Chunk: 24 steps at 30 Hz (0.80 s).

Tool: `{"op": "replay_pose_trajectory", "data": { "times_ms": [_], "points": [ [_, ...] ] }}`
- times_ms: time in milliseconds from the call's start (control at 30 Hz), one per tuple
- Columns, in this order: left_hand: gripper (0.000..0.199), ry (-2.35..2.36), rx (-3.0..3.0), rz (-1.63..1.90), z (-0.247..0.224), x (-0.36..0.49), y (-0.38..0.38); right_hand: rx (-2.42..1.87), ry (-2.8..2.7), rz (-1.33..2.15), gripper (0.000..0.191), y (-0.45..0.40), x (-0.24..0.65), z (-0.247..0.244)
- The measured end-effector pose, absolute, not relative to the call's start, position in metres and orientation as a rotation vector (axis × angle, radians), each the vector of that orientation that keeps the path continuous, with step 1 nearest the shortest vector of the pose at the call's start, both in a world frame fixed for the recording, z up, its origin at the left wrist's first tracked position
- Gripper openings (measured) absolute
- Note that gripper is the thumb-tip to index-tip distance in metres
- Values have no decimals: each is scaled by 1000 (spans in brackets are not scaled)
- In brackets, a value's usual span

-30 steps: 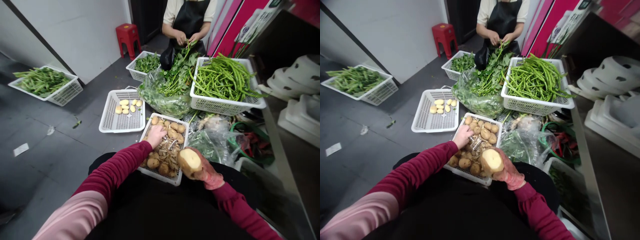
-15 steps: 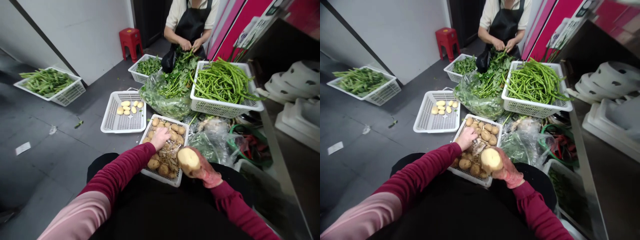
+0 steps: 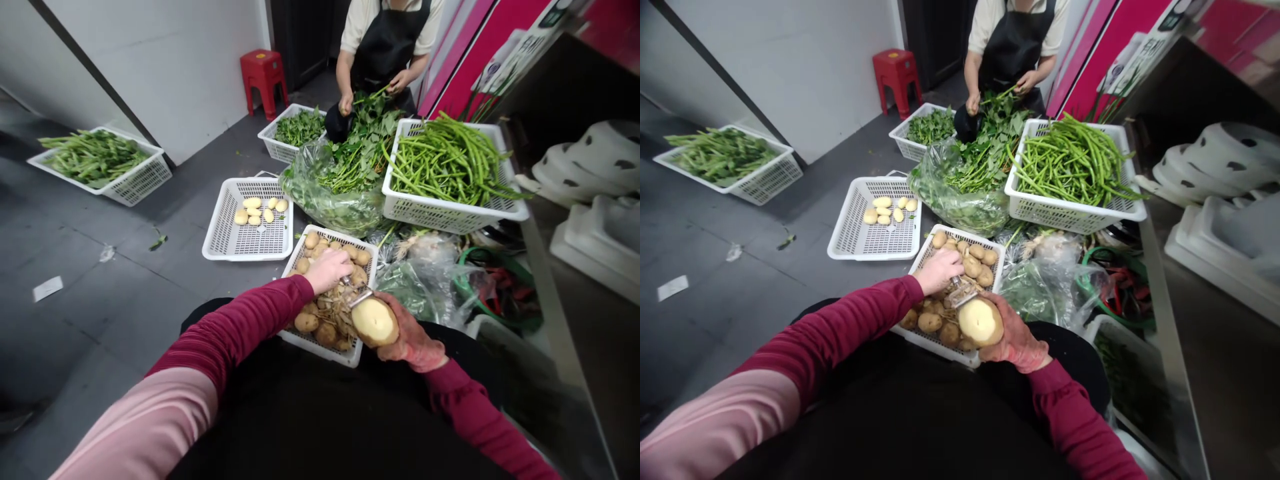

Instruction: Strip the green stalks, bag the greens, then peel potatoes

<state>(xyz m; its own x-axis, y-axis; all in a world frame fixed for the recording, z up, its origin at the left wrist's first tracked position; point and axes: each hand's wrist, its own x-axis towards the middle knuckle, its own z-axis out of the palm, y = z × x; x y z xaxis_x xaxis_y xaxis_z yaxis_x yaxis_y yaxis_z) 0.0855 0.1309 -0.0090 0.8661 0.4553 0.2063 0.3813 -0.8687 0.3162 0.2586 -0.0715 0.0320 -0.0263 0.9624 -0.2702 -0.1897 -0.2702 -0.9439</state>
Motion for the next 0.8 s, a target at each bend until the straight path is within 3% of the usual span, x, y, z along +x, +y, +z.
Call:
{"op": "replay_pose_trajectory", "data": {
  "times_ms": [133, 233, 300, 400, 533, 800],
  "points": [
    [17, 1128, 2484, -2, -12, 69, 114, -1125, -558, 1395, 76, -69, 252, 20],
    [17, 1268, 2281, -118, 1, 59, 91, -1114, -207, 1389, 62, -56, 256, 4],
    [17, 1149, 2204, -20, 21, 58, 74, -1085, -99, 1394, 61, -44, 261, -4],
    [33, 942, 2175, 213, 60, 66, 55, -1027, -112, 1393, 59, -31, 264, -8],
    [39, 984, 2269, 189, 94, 89, 47, -950, -131, 1441, 60, -20, 259, -3],
    [56, 1101, 2351, 374, 71, 123, 22, -888, -178, 1525, 54, 0, 254, -3]
  ]
}}
